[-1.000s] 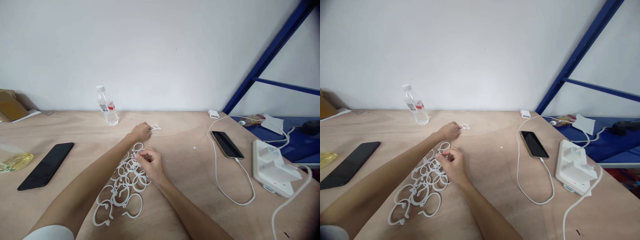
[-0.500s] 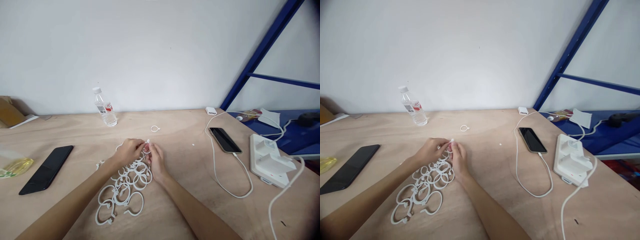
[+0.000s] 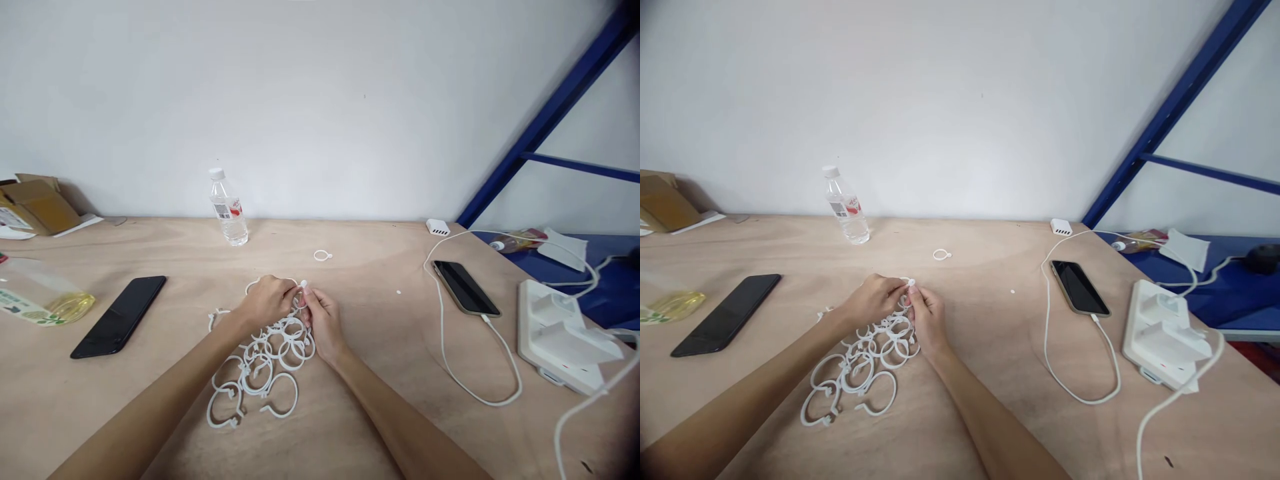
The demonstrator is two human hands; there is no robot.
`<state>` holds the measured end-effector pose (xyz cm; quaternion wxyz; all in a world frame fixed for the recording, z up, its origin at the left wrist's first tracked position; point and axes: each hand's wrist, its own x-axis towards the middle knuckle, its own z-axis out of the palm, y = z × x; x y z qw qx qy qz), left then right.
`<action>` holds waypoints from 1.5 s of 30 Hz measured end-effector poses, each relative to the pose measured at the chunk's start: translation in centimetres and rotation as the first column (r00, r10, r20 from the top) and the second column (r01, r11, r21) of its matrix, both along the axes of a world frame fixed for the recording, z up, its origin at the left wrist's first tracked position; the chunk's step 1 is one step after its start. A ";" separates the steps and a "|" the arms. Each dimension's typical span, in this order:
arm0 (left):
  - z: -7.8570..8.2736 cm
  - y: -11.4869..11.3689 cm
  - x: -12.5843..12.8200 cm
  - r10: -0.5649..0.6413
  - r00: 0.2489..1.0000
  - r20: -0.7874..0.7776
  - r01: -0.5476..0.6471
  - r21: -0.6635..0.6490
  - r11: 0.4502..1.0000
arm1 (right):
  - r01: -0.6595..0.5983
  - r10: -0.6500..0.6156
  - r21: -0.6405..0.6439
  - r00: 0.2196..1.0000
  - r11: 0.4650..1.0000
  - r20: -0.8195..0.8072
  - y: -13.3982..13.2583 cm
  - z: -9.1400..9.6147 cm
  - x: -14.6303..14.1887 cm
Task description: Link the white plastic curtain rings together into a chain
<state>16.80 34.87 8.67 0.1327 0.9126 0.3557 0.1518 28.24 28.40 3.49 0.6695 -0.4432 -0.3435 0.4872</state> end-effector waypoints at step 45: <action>0.1 5.3 5.0 0.012 0.998 -0.063 -0.011 0.020 1.000 | 0.345 -0.347 -0.033 0.933 0.938 -0.098 0.9 -0.1 0.1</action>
